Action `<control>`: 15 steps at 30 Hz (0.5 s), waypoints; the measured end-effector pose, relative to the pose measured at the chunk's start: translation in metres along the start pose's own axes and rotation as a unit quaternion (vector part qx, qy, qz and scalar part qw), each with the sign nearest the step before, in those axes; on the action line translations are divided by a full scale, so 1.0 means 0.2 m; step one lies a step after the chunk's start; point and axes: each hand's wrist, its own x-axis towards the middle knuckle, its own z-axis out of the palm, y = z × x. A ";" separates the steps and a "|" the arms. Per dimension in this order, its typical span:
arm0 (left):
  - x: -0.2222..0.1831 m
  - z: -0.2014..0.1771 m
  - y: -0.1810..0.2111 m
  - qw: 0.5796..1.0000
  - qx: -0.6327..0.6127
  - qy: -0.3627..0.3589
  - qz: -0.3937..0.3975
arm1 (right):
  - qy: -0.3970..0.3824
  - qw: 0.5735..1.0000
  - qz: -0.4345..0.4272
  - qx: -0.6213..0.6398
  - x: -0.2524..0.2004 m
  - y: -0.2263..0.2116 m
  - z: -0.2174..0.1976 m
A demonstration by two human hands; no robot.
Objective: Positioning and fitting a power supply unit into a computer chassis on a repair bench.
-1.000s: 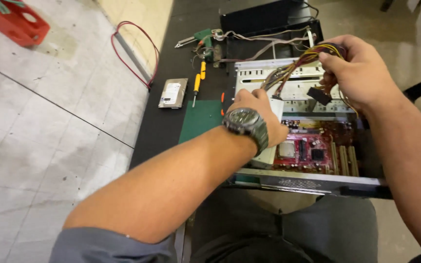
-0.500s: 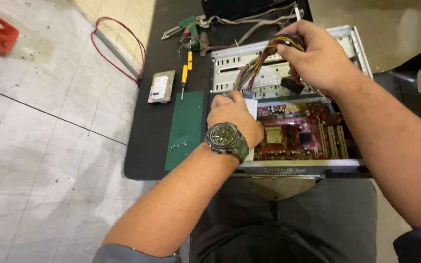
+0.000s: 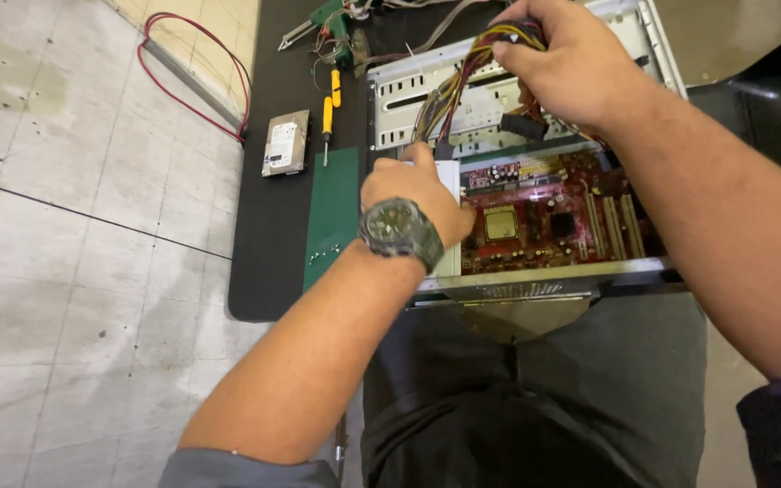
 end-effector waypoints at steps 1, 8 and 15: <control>0.01 -0.02 -0.01 1.000 0.018 -0.023 0.001 | -0.002 1.000 -0.006 0.010 0.01 0.02 0.01; 0.02 -0.06 -0.01 0.995 0.087 -0.044 -0.001 | -0.017 0.989 0.132 -0.060 -0.02 -0.08 -0.01; 0.05 -0.06 -0.06 0.999 0.022 -0.038 0.018 | -0.046 0.958 0.229 -0.167 -0.08 -0.13 -0.02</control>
